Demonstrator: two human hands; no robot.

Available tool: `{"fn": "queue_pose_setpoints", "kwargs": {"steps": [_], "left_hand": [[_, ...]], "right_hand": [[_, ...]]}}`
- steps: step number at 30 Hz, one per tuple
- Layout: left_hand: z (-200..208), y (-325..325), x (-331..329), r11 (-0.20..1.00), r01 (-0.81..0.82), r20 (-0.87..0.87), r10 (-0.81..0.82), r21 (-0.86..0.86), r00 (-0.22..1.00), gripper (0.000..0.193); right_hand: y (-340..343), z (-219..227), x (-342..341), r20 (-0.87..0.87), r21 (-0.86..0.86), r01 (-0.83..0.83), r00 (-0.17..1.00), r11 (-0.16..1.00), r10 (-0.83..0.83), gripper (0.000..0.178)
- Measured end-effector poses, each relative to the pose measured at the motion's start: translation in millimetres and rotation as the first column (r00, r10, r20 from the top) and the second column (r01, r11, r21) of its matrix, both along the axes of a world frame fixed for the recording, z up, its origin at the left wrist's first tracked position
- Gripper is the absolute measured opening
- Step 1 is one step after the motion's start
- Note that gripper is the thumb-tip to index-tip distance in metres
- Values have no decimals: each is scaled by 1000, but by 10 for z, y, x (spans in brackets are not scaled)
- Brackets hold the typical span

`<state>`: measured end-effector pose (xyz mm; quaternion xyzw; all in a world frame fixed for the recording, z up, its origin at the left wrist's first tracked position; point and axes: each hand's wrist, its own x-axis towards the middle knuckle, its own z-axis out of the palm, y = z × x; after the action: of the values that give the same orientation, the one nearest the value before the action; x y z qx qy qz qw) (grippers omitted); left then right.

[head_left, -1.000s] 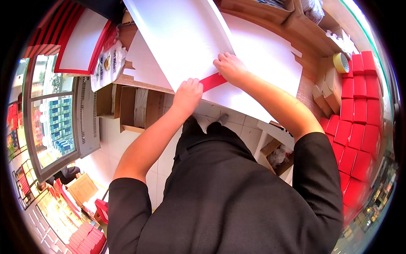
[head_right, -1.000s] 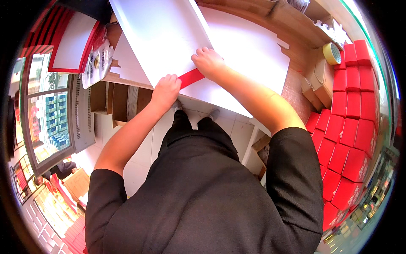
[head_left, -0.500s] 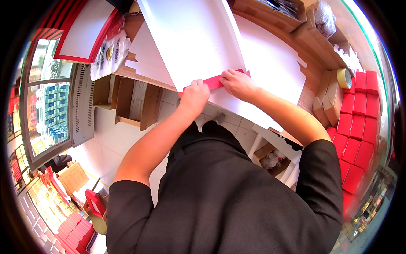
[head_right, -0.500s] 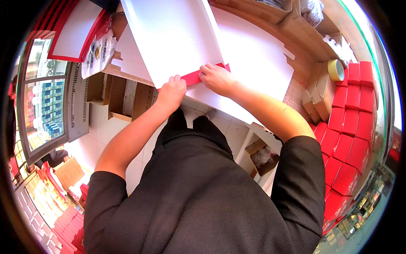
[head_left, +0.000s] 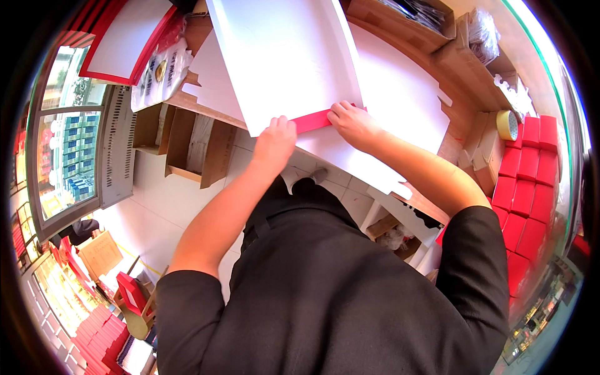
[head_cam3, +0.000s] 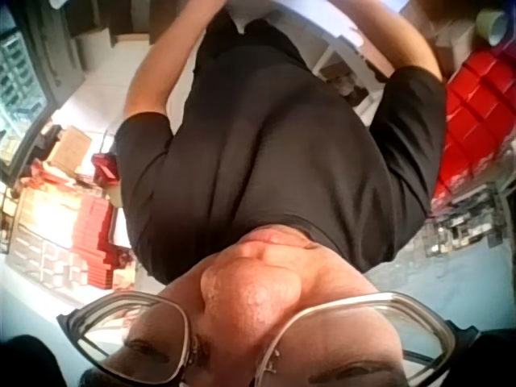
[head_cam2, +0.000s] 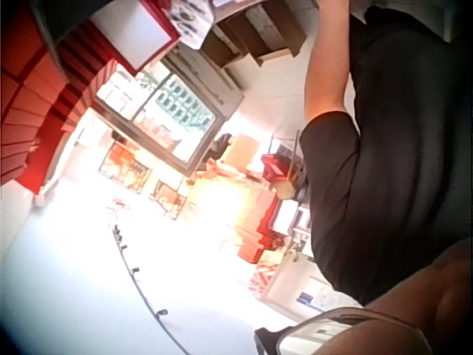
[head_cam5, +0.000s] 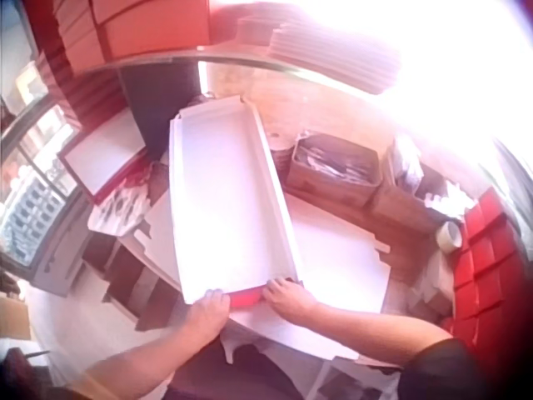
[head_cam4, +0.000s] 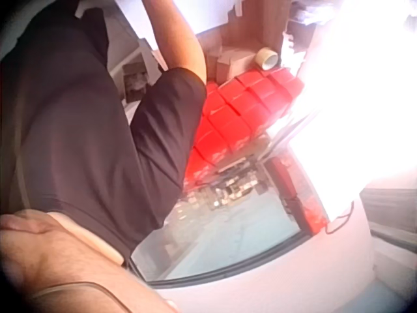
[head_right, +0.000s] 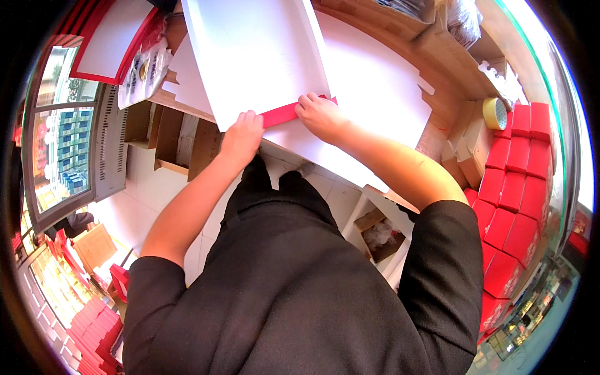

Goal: The person assembles flat white cardboard boxes by folding the flaps and securing them with red adhesive tape. They work on a wooden table, handling each box individually, folding the sides, and applying tape to the seams to form the final rectangular shape.

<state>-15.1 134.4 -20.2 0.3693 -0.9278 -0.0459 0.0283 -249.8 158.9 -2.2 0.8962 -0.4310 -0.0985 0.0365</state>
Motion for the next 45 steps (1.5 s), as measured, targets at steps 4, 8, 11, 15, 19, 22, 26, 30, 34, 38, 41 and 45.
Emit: {"fn": "queue_pose_setpoints", "kwargs": {"steps": [4, 8, 11, 15, 19, 22, 26, 30, 34, 38, 41, 45], "left_hand": [[87, -3, 23, 999, -5, 68, 2, 35, 998, 13], [87, -111, 0, 990, -61, 86, 50, 126, 995, 10], [52, -227, 47, 955, -117, 22, 116, 274, 993, 11], [40, -390, -82, 961, -230, 16, 231, 154, 973, 12], [111, -398, -284, 969, -184, 34, 181, 164, 983, 14], [-17, -169, -411, 891, -245, -11, 270, 381, 963, 16], [-65, -190, -397, 871, -262, -108, 333, 416, 937, 20], [-124, -256, -298, 864, -233, -140, 324, 445, 936, 22], [-117, -247, -331, 873, -364, -53, 401, 323, 914, 26], [-283, -199, -315, 903, -391, -286, 428, 180, 857, 20], [-360, -158, -276, 914, -389, -391, 402, 116, 828, 18], [-426, -176, -231, 938, -337, -375, 342, 81, 862, 18]], "right_hand": [[26, 87, -2, -26, 42, 7, 1000, 999, -6, 13], [-246, 60, -43, 99, 271, 81, 989, 959, -112, 18], [-314, 147, -21, 76, 395, 120, 984, 911, -163, 15], [-506, 236, 94, 12, 386, 292, 947, 875, -321, 16], [-708, 183, 141, -27, 137, 321, 947, 937, -320, 23], [-655, 156, 333, -72, 327, 381, 923, 865, -379, 26], [-375, -125, 448, 269, 459, 359, 816, 812, -513, 26], [-321, -163, 399, 428, 377, 392, 730, 839, -533, 25], [-344, -405, 199, 430, 196, 550, 695, 812, -576, 27], [-278, -525, 202, 623, -4, 570, 644, 822, -444, 23], [-261, -503, 232, 631, 26, 593, 614, 805, -474, 21], [-269, -547, 268, 626, -1, 605, 621, 796, -471, 24]]}}
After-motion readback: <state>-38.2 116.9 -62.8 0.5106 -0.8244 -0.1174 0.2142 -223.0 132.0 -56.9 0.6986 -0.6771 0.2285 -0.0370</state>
